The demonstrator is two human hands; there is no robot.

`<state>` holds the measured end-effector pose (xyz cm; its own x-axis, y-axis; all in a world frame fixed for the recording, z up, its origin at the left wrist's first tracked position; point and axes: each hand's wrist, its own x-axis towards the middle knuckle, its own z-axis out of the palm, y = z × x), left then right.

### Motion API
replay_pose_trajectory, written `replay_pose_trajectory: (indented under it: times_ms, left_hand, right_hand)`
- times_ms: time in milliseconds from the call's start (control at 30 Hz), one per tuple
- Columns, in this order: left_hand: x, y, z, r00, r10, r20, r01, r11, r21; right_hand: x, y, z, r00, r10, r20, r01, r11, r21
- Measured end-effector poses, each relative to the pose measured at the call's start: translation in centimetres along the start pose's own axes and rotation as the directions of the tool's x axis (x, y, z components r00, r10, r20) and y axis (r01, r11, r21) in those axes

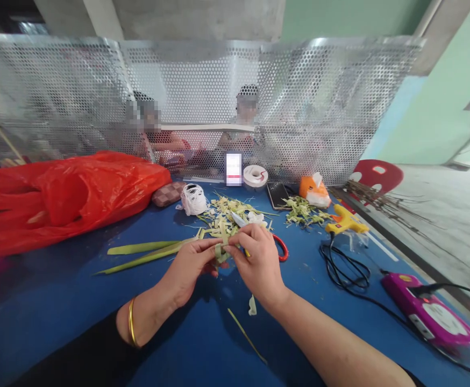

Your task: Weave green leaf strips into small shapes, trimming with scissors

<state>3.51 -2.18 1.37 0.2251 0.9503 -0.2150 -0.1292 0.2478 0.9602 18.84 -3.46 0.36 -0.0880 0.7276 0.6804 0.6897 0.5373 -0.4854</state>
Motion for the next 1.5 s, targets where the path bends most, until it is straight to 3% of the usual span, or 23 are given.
replay_pose_trajectory:
  times_ms: [67, 233, 400, 533, 633, 833, 1000, 1200, 1300, 1367, 1500]
  left_hand:
    - [-0.1, 0.0, 0.0, 1.000, 0.005, 0.013, -0.005, 1.000, -0.010]
    - [0.1, -0.1, -0.2, 0.999, -0.008, 0.043, 0.008, 1.000, -0.004]
    - [0.2, 0.1, -0.5, 0.998, -0.040, 0.057, 0.043, 0.998, -0.039]
    - [0.1, 0.4, -0.7, 0.985, -0.083, 0.150, 0.110, 0.977, -0.183]
    - [-0.2, 0.5, -0.6, 0.980, -0.055, 0.190, 0.088, 0.982, -0.166]
    - [-0.5, 0.1, 0.3, 0.996, 0.071, 0.054, -0.074, 0.996, 0.047]
    - [-0.3, 0.4, 0.0, 0.993, 0.096, 0.068, -0.104, 0.987, 0.122]
    - [-0.1, 1.0, -0.6, 0.995, 0.093, 0.040, -0.097, 0.988, 0.122]
    - [0.1, 1.1, -0.9, 0.997, 0.071, 0.041, -0.075, 0.990, 0.116]
    - [0.2, 1.1, -1.1, 0.997, 0.064, 0.039, -0.068, 0.990, 0.122]
    - [0.2, 1.2, -1.3, 0.998, 0.044, 0.054, -0.050, 0.992, 0.116]
  right_hand:
    - [0.1, 0.1, 0.0, 1.000, 0.007, -0.019, -0.007, 1.000, 0.020]
    - [0.2, 0.2, 0.2, 0.981, 0.178, 0.081, -0.188, 0.974, 0.127]
    - [0.1, 0.0, 0.3, 0.971, 0.207, 0.117, -0.220, 0.969, 0.110]
    - [0.0, 0.3, 0.3, 0.941, 0.316, 0.124, -0.333, 0.930, 0.155]
    - [0.1, 0.4, 0.4, 0.930, 0.353, 0.105, -0.366, 0.916, 0.163]
    - [0.1, 0.0, 0.6, 0.952, 0.293, 0.091, -0.301, 0.950, 0.086]
    - [0.7, -0.4, -0.7, 0.966, 0.226, 0.126, -0.234, 0.971, 0.051]
    - [1.9, -0.3, -3.0, 0.926, 0.152, 0.345, -0.240, 0.944, 0.228]
    - [2.3, 0.1, -3.4, 0.900, 0.046, 0.433, -0.219, 0.907, 0.358]
    - [2.4, 0.4, -3.4, 0.894, -0.008, 0.447, -0.199, 0.888, 0.414]
    - [2.3, 0.7, -3.0, 0.921, 0.002, 0.389, -0.190, 0.875, 0.445]
